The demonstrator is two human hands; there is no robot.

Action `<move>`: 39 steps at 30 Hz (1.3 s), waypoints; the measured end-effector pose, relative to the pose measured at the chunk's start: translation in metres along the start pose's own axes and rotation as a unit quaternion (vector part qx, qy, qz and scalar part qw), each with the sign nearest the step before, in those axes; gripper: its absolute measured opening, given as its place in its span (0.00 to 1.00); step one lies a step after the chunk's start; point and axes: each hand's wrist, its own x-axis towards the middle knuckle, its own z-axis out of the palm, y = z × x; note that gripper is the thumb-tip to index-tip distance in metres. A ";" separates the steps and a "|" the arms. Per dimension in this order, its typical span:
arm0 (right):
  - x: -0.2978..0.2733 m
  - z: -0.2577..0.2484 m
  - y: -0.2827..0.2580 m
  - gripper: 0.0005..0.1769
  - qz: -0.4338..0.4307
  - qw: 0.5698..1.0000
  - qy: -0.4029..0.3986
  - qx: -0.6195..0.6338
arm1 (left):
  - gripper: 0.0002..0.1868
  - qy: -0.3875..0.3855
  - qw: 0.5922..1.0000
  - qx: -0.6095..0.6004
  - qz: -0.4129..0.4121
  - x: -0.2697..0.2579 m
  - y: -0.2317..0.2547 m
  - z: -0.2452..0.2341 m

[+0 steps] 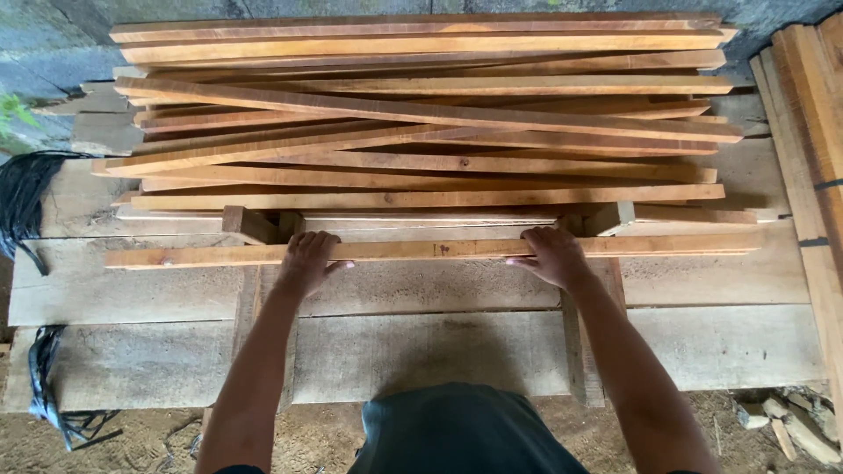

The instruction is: Organizing and stacking long wooden slats on a workbench or storage area.

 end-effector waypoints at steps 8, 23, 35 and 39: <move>0.046 0.006 -0.064 0.32 -0.045 0.999 0.012 0.003 | 0.33 0.066 0.995 0.027 0.071 0.043 0.056 0.035; 0.033 -0.083 -0.033 0.49 0.123 0.958 -0.257 -0.018 | 0.37 -0.237 0.967 0.006 -0.091 0.020 0.003 -0.062; 0.038 -0.080 -0.030 0.36 0.109 0.951 -0.288 -0.015 | 0.40 -0.238 0.969 0.020 -0.067 0.023 -0.012 -0.064; 0.034 -0.089 -0.038 0.35 0.139 0.950 -0.279 -0.018 | 0.39 -0.210 0.976 -0.004 -0.060 0.018 -0.021 -0.044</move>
